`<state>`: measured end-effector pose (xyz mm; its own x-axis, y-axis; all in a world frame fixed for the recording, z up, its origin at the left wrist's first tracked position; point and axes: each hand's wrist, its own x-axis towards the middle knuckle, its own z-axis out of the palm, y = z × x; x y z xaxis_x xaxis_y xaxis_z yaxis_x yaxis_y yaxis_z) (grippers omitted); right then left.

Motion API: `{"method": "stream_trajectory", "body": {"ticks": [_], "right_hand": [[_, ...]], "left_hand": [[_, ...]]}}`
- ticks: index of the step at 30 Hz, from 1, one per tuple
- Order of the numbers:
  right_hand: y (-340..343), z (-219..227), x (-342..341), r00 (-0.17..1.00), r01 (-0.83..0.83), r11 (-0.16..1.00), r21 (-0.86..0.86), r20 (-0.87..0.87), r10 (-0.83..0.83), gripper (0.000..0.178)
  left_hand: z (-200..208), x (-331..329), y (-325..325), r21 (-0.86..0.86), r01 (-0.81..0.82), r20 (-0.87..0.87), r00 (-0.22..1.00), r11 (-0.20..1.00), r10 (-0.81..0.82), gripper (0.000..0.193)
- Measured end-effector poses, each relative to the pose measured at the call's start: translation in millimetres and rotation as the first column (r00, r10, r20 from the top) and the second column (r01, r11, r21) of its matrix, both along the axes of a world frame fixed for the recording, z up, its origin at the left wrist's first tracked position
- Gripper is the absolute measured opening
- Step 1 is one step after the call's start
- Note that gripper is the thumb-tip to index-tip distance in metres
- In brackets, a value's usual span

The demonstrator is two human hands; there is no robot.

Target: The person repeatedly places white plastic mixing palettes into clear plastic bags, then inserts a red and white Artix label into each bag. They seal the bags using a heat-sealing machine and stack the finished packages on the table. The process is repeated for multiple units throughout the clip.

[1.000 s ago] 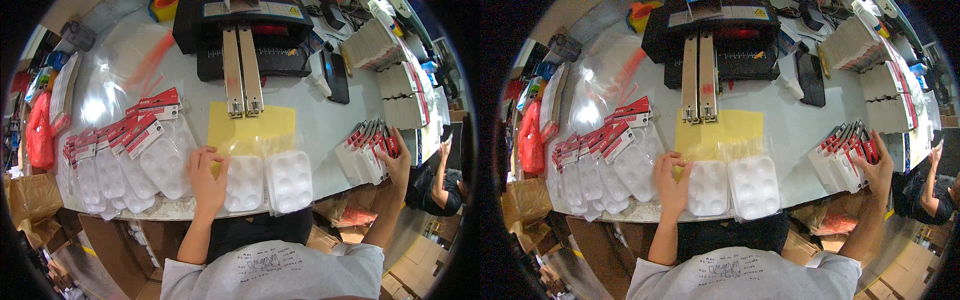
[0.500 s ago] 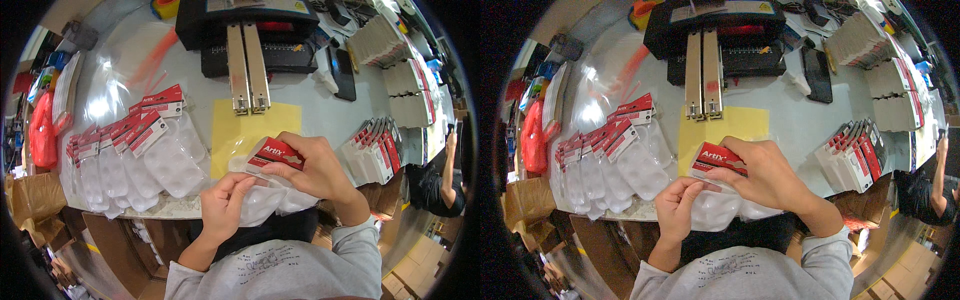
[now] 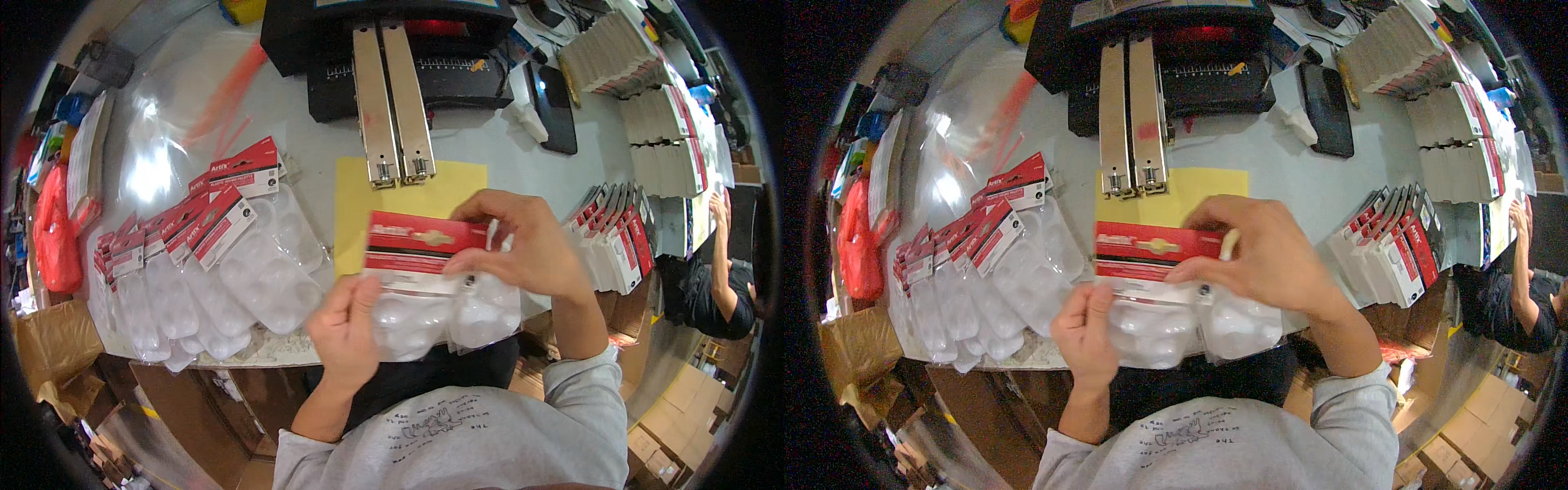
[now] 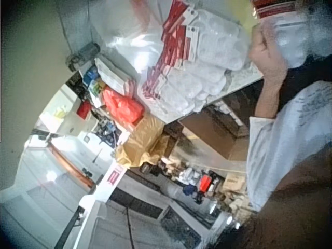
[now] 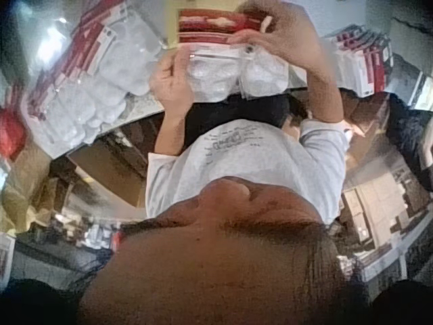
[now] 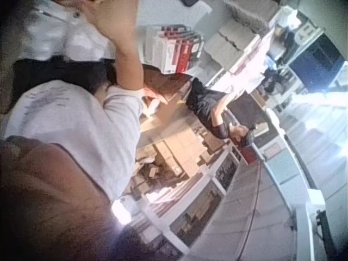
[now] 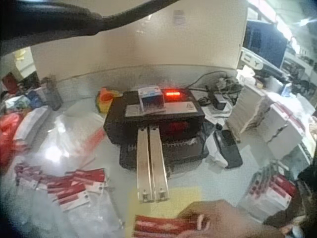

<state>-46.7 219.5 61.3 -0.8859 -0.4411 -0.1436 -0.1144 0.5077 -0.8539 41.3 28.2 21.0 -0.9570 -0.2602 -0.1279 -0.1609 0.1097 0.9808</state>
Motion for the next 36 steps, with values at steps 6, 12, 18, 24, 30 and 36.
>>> {"method": "stream_trajectory", "body": {"ticks": [6,12,18,24,30,36], "right_hand": [[15.0,-17.2,10.2,0.774,0.181,0.971,-0.158,0.632,-0.042,0.022],[18.1,-28.7,22.7,0.763,0.234,0.923,-0.306,0.646,0.021,0.016],[-9.0,-46.0,-7.2,0.738,0.477,0.806,-0.351,0.658,-0.15,0.017],[-13.3,-70.5,-20.6,0.758,0.538,0.726,-0.428,0.623,-0.194,0.018],[-15.5,-42.4,-19.3,0.833,0.438,0.846,-0.304,0.491,-0.254,0.017],[116.7,37.3,28.2,0.796,0.495,0.821,0.285,-0.528,-0.296,0.068]], "left_hand": [[-11.1,-6.4,-5.8,0.069,-0.115,0.019,0.993,0.991,0.114,0.025],[-8.6,-3.1,-5.8,0.045,-0.086,0.041,0.996,0.995,0.085,0.028],[-24.7,-42.7,-0.4,-0.285,-0.057,0.043,0.996,0.957,0.073,0.034],[-54.4,-75.3,-7.5,-0.236,-0.061,0.013,0.998,0.97,0.065,0.035],[-55.4,-63.9,-11.6,-0.295,-0.037,0.015,0.999,0.955,0.043,0.032],[-7.2,-47.3,-104.9,-0.718,-0.156,-0.049,0.984,0.679,0.174,0.032]]}}
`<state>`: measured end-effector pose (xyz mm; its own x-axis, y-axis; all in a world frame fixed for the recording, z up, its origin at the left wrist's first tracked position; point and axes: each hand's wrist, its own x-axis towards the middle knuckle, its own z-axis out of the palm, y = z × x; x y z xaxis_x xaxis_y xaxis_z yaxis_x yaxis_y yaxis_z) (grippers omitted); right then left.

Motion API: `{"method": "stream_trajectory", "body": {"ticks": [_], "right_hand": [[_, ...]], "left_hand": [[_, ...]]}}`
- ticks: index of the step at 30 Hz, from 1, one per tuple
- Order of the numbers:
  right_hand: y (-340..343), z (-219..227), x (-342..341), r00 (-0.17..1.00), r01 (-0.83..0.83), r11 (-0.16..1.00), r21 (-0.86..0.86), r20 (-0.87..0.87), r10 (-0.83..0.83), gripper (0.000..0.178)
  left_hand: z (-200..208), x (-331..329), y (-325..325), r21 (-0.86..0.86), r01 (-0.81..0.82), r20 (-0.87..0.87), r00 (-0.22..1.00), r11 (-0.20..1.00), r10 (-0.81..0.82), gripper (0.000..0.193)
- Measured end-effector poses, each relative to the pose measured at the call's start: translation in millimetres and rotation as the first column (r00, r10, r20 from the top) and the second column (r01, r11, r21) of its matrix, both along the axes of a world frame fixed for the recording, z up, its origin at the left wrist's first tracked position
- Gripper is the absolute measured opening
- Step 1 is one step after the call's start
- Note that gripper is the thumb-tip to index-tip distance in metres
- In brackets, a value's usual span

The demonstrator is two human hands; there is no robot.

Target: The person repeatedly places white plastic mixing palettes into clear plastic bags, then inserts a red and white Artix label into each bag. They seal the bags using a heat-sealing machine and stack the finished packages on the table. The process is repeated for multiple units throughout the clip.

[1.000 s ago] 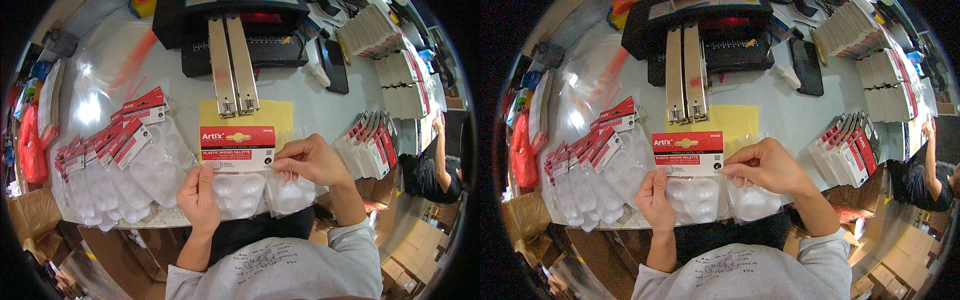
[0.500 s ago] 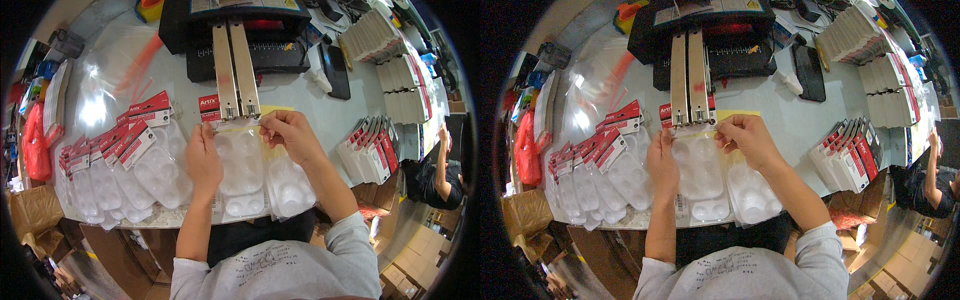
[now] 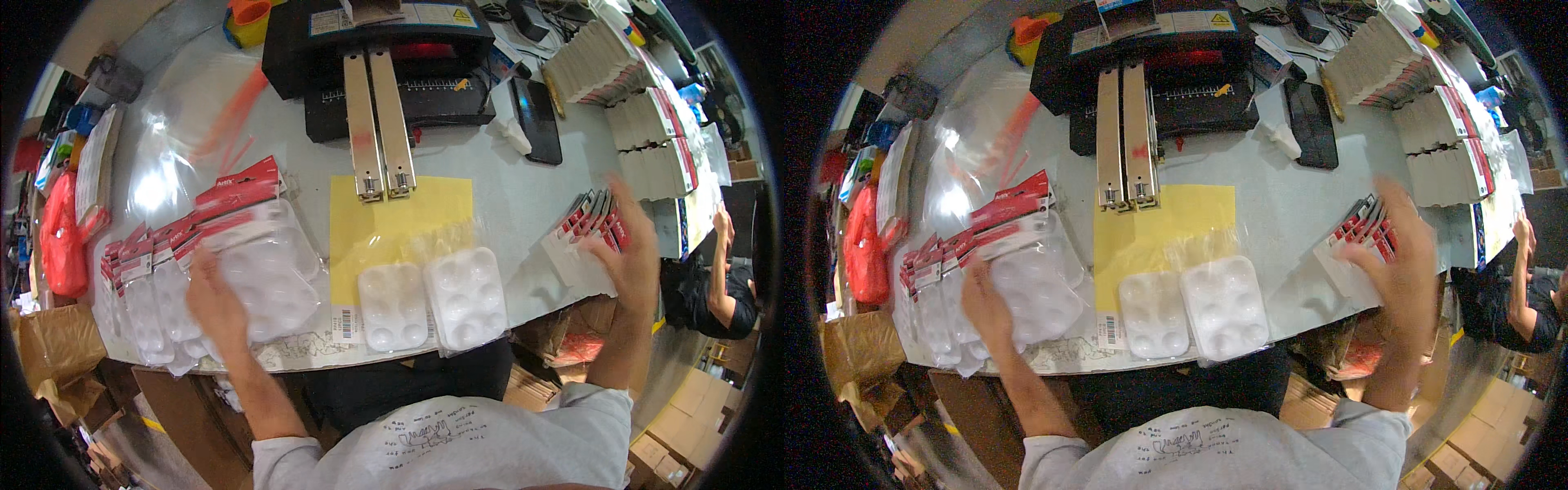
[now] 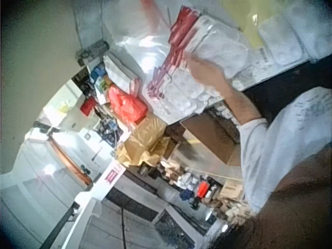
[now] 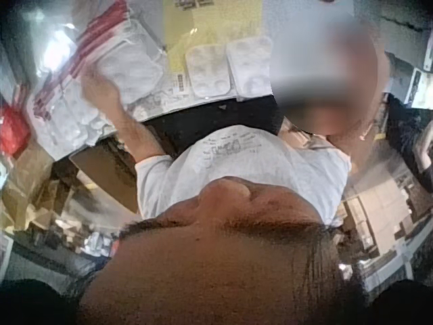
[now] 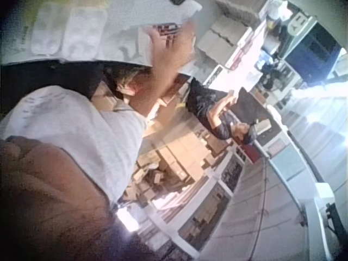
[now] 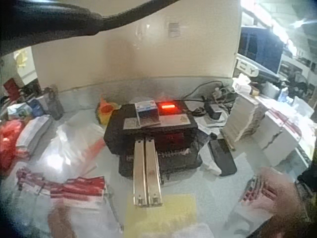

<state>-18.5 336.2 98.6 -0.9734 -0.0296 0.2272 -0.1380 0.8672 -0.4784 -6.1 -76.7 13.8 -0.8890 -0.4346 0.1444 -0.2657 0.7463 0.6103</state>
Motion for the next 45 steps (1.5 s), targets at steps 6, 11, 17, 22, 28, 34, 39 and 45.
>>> {"method": "stream_trajectory", "body": {"ticks": [6,11,17,22,28,34,39,45], "right_hand": [[98.3,-28.3,26.8,0.966,0.069,0.998,0.004,0.25,-0.067,0.109],[95.7,-25.5,21.9,0.951,0.149,0.984,-0.101,0.287,-0.114,0.106],[121.4,-35.8,12.4,0.975,0.104,0.935,-0.34,0.22,-0.029,0.073],[92.7,-19.1,11.6,0.94,0.316,0.937,-0.151,0.188,-0.286,0.043],[-38.3,14.0,30.0,0.967,0.113,0.866,-0.487,0.255,0.018,0.033],[-112.0,-21.1,-3.1,0.824,-0.284,0.841,-0.46,0.331,0.46,0.025],[-114.7,-23.1,-15.1,0.738,-0.415,0.808,-0.419,0.364,0.568,0.028],[-108.8,-37.3,-24.5,0.715,-0.469,0.743,-0.477,0.288,0.637,0.029]], "left_hand": [[-18.0,28.2,95.6,-0.038,0.329,-0.08,0.94,0.944,-0.331,0.024],[-46.2,23.8,167.3,0.216,0.377,-0.082,0.926,0.901,-0.368,0.022],[-24.0,30.0,149.8,0.928,0.162,-0.096,0.974,0.335,-0.205,0.014],[-2.6,41.6,133.9,0.991,0.031,0.004,0.967,0.134,-0.254,0.015],[17.1,57.0,135.8,0.911,0.27,-0.136,0.911,0.313,-0.388,0.021],[22.7,61.6,122.1,0.865,0.244,-0.066,0.921,0.438,-0.384,0.016],[15.3,58.2,116.8,0.783,0.221,0.016,0.927,0.582,-0.374,0.011],[3.7,56.8,114.2,0.706,0.32,-0.083,0.923,0.632,-0.375,0.011]]}}
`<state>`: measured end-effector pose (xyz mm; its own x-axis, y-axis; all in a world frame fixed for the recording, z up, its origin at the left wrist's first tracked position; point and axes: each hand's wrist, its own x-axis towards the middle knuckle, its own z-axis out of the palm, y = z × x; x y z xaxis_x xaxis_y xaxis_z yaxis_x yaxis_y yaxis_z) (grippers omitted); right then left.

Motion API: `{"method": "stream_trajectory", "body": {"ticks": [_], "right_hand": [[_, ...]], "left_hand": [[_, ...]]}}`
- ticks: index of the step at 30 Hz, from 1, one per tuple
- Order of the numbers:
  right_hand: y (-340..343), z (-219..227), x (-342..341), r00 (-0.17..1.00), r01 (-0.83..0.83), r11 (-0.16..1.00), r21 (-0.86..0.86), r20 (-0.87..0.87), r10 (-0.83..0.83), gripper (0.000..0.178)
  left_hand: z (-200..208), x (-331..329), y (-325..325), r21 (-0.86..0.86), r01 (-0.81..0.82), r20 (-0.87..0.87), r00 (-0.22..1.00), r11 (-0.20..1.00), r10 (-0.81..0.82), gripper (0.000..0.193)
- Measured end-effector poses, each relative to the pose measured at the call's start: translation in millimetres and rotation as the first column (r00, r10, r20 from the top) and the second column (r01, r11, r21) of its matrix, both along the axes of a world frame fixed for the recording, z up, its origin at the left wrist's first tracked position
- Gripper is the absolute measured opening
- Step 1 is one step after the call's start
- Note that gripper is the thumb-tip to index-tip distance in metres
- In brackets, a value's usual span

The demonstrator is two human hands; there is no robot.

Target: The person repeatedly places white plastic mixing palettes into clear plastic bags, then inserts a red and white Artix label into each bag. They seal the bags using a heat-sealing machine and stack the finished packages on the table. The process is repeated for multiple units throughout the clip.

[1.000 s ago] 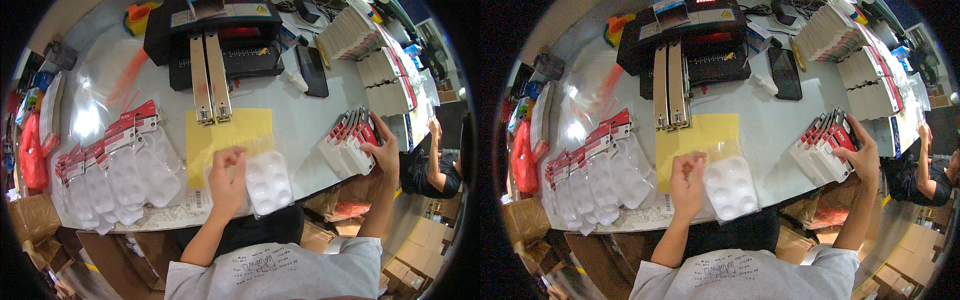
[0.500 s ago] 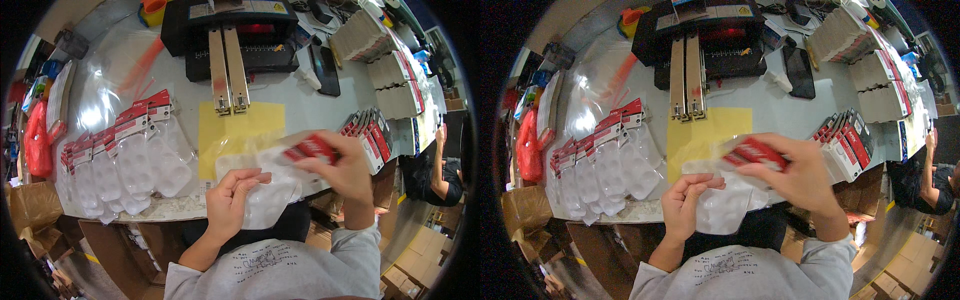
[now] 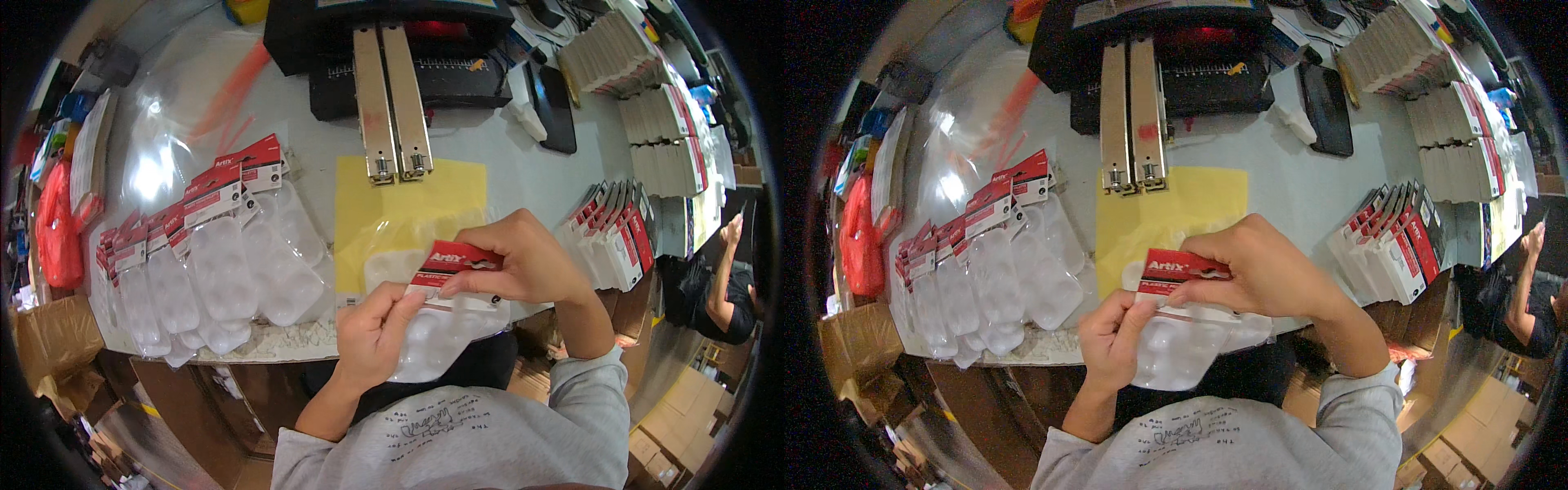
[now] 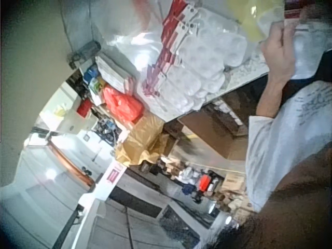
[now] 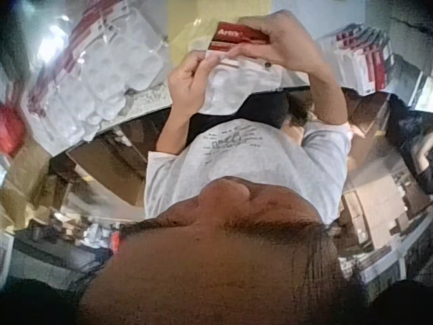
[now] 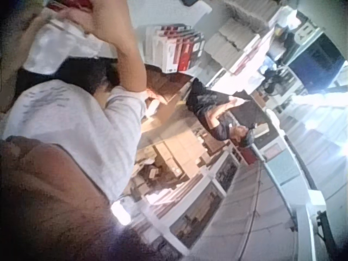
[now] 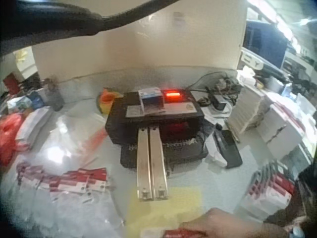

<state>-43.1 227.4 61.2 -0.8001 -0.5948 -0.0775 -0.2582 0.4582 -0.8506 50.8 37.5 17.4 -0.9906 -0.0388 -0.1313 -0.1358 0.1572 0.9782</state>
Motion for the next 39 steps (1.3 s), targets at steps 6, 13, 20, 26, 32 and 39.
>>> {"method": "stream_trajectory", "body": {"ticks": [6,13,20,26,32,39], "right_hand": [[9.7,-11.6,11.2,0.857,0.331,0.941,0.072,0.395,-0.332,0.024],[7.5,-25.0,32.6,0.737,0.468,0.875,-0.123,0.601,-0.31,0.02],[-1.6,-29.3,19.1,0.642,0.493,0.862,-0.118,0.718,-0.269,0.02],[-21.5,-60.9,-22.2,0.627,0.678,0.657,-0.33,0.725,-0.284,0.02],[-22.3,-73.4,-22.3,0.641,0.67,0.663,-0.334,0.711,-0.289,0.018],[57.2,-8.9,16.2,0.775,0.616,0.788,-0.006,-0.174,-0.608,0.012]], "left_hand": [[-6.1,-3.7,-5.8,0.089,-0.323,-0.034,0.944,0.942,0.327,0.018],[-8.8,-7.6,-1.9,0.098,-0.375,-0.029,0.925,0.922,0.379,0.018],[-14.2,-19.8,-5.7,0.003,-0.365,-0.036,0.93,0.931,0.365,0.029],[-43.8,-78.0,-13.4,-0.058,-0.33,0.004,0.944,0.942,0.331,0.034],[-70.4,-81.6,-15.5,-0.008,-0.325,-0.051,0.945,0.946,0.324,0.033],[2.9,-60.8,-75.1,-0.681,-0.252,-0.13,0.966,0.687,0.225,0.026]]}}
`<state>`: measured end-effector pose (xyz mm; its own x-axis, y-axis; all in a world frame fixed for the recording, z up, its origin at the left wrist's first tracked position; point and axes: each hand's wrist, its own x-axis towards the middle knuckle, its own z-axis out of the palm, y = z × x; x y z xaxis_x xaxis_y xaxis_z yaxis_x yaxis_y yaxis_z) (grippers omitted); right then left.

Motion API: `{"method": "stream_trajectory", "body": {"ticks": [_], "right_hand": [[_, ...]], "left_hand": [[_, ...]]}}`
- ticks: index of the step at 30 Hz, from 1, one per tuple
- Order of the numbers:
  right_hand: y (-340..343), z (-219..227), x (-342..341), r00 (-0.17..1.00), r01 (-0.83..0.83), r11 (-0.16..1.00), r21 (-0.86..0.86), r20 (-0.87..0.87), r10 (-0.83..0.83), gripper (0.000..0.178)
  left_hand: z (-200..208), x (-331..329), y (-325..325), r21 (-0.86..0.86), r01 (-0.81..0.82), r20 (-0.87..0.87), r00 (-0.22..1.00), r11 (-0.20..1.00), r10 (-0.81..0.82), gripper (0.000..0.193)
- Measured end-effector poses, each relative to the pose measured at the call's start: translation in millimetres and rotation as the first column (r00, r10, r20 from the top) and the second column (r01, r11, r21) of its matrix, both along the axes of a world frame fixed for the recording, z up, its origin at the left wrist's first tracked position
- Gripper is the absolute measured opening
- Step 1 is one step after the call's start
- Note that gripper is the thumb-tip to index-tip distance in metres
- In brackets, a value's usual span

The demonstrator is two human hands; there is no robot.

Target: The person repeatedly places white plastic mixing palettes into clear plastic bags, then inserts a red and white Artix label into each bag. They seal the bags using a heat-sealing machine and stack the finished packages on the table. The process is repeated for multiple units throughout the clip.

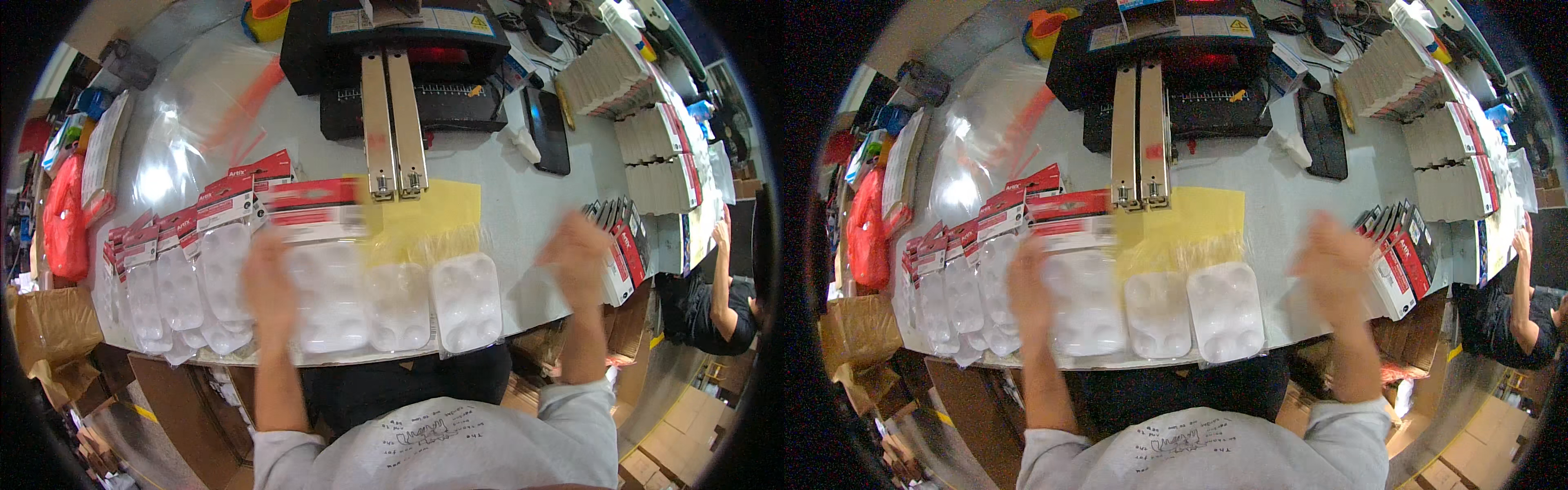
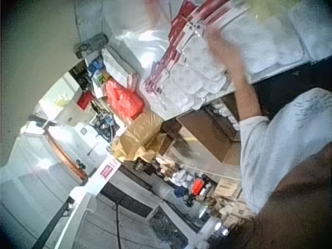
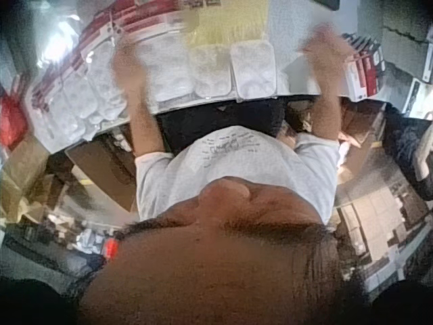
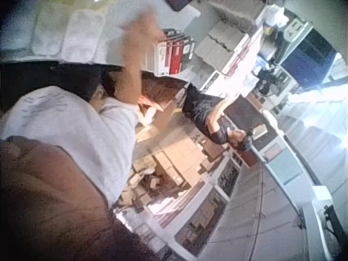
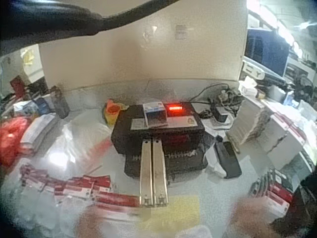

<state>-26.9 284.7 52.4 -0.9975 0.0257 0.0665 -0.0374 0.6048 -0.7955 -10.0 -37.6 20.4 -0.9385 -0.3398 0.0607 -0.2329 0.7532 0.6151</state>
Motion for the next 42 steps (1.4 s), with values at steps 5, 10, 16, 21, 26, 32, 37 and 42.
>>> {"method": "stream_trajectory", "body": {"ticks": [5,10,16,21,26,32,37,42], "right_hand": [[134.6,16.7,36.5,0.946,0.308,0.83,0.464,-0.241,-0.216,0.037],[170.7,1.4,46.9,0.997,0.001,0.983,0.182,0.081,-0.016,0.089],[160.0,14.1,35.0,0.988,0.028,0.99,0.138,0.144,-0.048,0.106],[157.7,12.1,40.4,0.985,0.122,0.993,0.009,0.122,-0.122,0.098],[151.5,10.9,47.6,0.981,0.175,0.98,0.098,0.07,-0.182,0.077],[78.2,30.8,57.8,0.864,0.491,0.823,0.286,-0.035,-0.503,0.05],[-20.2,45.5,31.5,0.96,-0.254,0.967,-0.027,0.113,0.256,0.041],[-70.0,27.3,2.0,0.85,-0.398,0.897,-0.19,0.292,0.439,0.032]], "left_hand": [[2.4,32.9,-36.0,-0.53,0.123,0.123,0.99,0.839,-0.067,0.046],[-2.2,41.8,-40.9,-0.606,0.42,0.37,0.901,0.676,-0.228,0.061],[-6.7,28.4,-26.5,-0.459,0.287,0.163,0.958,0.841,-0.237,0.046],[-78.8,44.7,53.4,-0.118,0.17,0.001,0.985,0.978,-0.171,0.028],[-67.5,45.1,63.6,0.723,-0.067,0.067,0.997,0.688,0.026,0.019],[-16.6,50.7,60.5,0.947,-0.168,0.196,0.977,0.273,-0.079,0.015],[10.6,61.8,74.4,0.905,0.059,0.062,0.962,0.422,-0.266,0.018],[20.8,61.9,70.6,0.859,0.132,-0.011,0.971,0.495,-0.24,0.015]]}}
